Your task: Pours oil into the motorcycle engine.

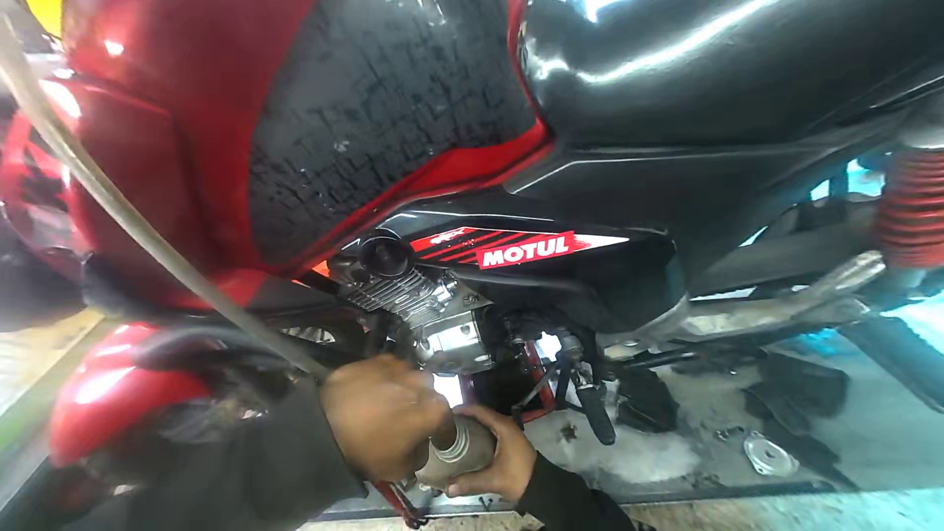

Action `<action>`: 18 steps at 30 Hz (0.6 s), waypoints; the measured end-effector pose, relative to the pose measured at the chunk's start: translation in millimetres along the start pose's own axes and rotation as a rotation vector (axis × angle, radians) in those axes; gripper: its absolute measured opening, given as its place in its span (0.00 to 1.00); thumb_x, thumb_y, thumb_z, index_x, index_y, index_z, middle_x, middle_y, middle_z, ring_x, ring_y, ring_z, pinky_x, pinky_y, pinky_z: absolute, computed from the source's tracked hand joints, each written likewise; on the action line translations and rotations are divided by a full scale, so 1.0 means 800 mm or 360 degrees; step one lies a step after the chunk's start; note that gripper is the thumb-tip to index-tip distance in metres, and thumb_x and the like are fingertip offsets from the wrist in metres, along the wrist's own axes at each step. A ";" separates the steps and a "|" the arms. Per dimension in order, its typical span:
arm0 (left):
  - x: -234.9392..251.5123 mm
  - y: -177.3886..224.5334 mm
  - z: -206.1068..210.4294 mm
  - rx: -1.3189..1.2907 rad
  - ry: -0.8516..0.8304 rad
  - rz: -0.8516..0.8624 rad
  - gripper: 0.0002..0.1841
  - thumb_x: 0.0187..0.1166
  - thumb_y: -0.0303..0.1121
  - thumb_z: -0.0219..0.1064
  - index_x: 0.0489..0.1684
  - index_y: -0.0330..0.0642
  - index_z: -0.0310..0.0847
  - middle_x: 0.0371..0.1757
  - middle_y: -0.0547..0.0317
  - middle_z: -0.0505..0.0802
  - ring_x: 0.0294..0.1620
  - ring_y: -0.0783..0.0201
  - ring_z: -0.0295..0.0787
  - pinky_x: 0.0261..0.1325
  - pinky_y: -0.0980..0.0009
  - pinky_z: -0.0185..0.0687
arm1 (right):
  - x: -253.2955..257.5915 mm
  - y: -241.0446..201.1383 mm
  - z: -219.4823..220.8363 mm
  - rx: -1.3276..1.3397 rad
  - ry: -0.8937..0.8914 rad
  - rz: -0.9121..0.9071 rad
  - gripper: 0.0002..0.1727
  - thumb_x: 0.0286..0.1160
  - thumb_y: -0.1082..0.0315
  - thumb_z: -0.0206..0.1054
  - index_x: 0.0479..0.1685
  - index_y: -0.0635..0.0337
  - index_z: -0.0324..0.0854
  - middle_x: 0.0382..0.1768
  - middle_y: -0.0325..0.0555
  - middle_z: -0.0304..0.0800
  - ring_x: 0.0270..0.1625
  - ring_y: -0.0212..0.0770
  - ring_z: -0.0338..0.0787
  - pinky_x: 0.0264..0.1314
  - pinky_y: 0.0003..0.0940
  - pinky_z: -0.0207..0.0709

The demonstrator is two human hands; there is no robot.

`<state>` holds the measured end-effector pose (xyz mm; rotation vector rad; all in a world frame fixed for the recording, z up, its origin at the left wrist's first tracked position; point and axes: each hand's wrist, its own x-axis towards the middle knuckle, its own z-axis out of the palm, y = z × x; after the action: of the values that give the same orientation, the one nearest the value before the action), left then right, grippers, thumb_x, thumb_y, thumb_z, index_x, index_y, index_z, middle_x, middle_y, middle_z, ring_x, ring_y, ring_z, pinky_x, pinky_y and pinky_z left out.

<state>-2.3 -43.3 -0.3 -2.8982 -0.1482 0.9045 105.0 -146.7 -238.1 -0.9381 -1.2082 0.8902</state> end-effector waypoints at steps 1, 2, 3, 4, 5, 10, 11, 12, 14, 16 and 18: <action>0.000 0.000 0.000 0.0000 0.0000 0.0002 0.07 0.75 0.41 0.68 0.44 0.58 0.90 0.29 0.58 0.89 0.33 0.52 0.89 0.36 0.47 0.83 | 0.000 0.001 0.000 0.0012 -0.0002 -0.0012 0.48 0.35 0.63 0.95 0.68 0.65 0.81 0.60 0.45 0.92 0.65 0.27 0.88 0.74 0.27 0.80; 0.000 0.000 0.000 0.0008 0.0008 0.0009 0.07 0.75 0.41 0.68 0.43 0.58 0.90 0.28 0.59 0.89 0.33 0.52 0.89 0.36 0.47 0.83 | -0.001 0.002 0.000 0.0020 -0.0005 -0.0018 0.47 0.35 0.63 0.95 0.68 0.65 0.81 0.60 0.45 0.92 0.65 0.27 0.88 0.74 0.27 0.80; 0.000 0.000 -0.001 0.0016 -0.0001 0.0010 0.07 0.74 0.40 0.67 0.44 0.59 0.90 0.28 0.59 0.89 0.33 0.52 0.88 0.36 0.48 0.82 | -0.001 0.002 0.001 0.0024 -0.0003 -0.0019 0.47 0.35 0.63 0.95 0.68 0.65 0.81 0.60 0.44 0.92 0.65 0.27 0.88 0.74 0.26 0.80; 0.000 0.000 -0.001 0.0024 -0.0006 0.0010 0.07 0.74 0.40 0.67 0.44 0.59 0.90 0.28 0.59 0.89 0.32 0.53 0.88 0.35 0.49 0.82 | -0.002 0.003 0.001 0.0026 -0.0001 -0.0016 0.47 0.35 0.62 0.95 0.68 0.65 0.81 0.60 0.44 0.92 0.65 0.26 0.88 0.74 0.26 0.80; -0.001 0.000 0.000 0.0044 0.0024 0.0019 0.06 0.74 0.41 0.67 0.42 0.58 0.89 0.26 0.60 0.88 0.30 0.54 0.88 0.32 0.50 0.81 | -0.002 0.002 0.001 0.0027 -0.0004 -0.0009 0.47 0.35 0.62 0.95 0.68 0.65 0.81 0.60 0.44 0.92 0.65 0.26 0.87 0.74 0.26 0.80; -0.004 0.004 -0.003 0.0082 0.0019 -0.0031 0.09 0.74 0.42 0.67 0.48 0.57 0.86 0.27 0.60 0.88 0.31 0.54 0.88 0.33 0.51 0.82 | -0.002 0.003 0.002 0.0016 -0.0025 0.0017 0.48 0.34 0.63 0.95 0.68 0.65 0.81 0.61 0.45 0.91 0.65 0.27 0.87 0.74 0.26 0.80; -0.003 0.005 -0.004 0.0076 0.0009 -0.0038 0.09 0.74 0.41 0.67 0.48 0.56 0.86 0.27 0.60 0.88 0.31 0.54 0.88 0.34 0.51 0.82 | -0.002 0.005 0.002 0.0023 -0.0028 0.0016 0.48 0.35 0.63 0.95 0.68 0.65 0.81 0.61 0.45 0.91 0.65 0.27 0.88 0.74 0.27 0.80; -0.003 0.005 -0.003 0.0073 0.0018 -0.0035 0.09 0.73 0.41 0.68 0.48 0.56 0.85 0.27 0.60 0.88 0.31 0.54 0.88 0.33 0.51 0.82 | -0.002 0.006 0.002 0.0030 -0.0029 0.0017 0.47 0.35 0.64 0.95 0.68 0.66 0.81 0.61 0.45 0.91 0.66 0.28 0.88 0.74 0.27 0.80; -0.004 0.004 -0.001 0.0081 0.0062 -0.0023 0.10 0.72 0.40 0.69 0.48 0.57 0.84 0.26 0.61 0.87 0.30 0.55 0.88 0.32 0.52 0.82 | -0.002 0.007 0.002 0.0022 -0.0033 0.0036 0.48 0.35 0.64 0.94 0.69 0.65 0.80 0.62 0.46 0.91 0.66 0.28 0.87 0.75 0.27 0.79; -0.004 0.004 0.000 0.0078 0.0090 -0.0027 0.10 0.71 0.40 0.69 0.49 0.57 0.84 0.26 0.61 0.87 0.30 0.55 0.88 0.33 0.51 0.83 | -0.003 0.007 0.002 0.0021 -0.0026 0.0055 0.48 0.35 0.63 0.95 0.69 0.65 0.80 0.62 0.46 0.91 0.66 0.29 0.87 0.75 0.27 0.79; -0.006 0.006 0.000 0.0049 0.0111 -0.0040 0.11 0.71 0.39 0.70 0.49 0.56 0.85 0.26 0.59 0.88 0.31 0.52 0.88 0.34 0.49 0.83 | -0.004 0.006 0.003 0.0024 -0.0021 0.0065 0.48 0.34 0.63 0.95 0.69 0.65 0.81 0.62 0.47 0.91 0.66 0.29 0.87 0.75 0.28 0.79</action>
<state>-5.7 -48.6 1.7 -2.8880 -0.1635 0.7935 102.1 -147.5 -243.3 -0.9491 -1.1958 0.9381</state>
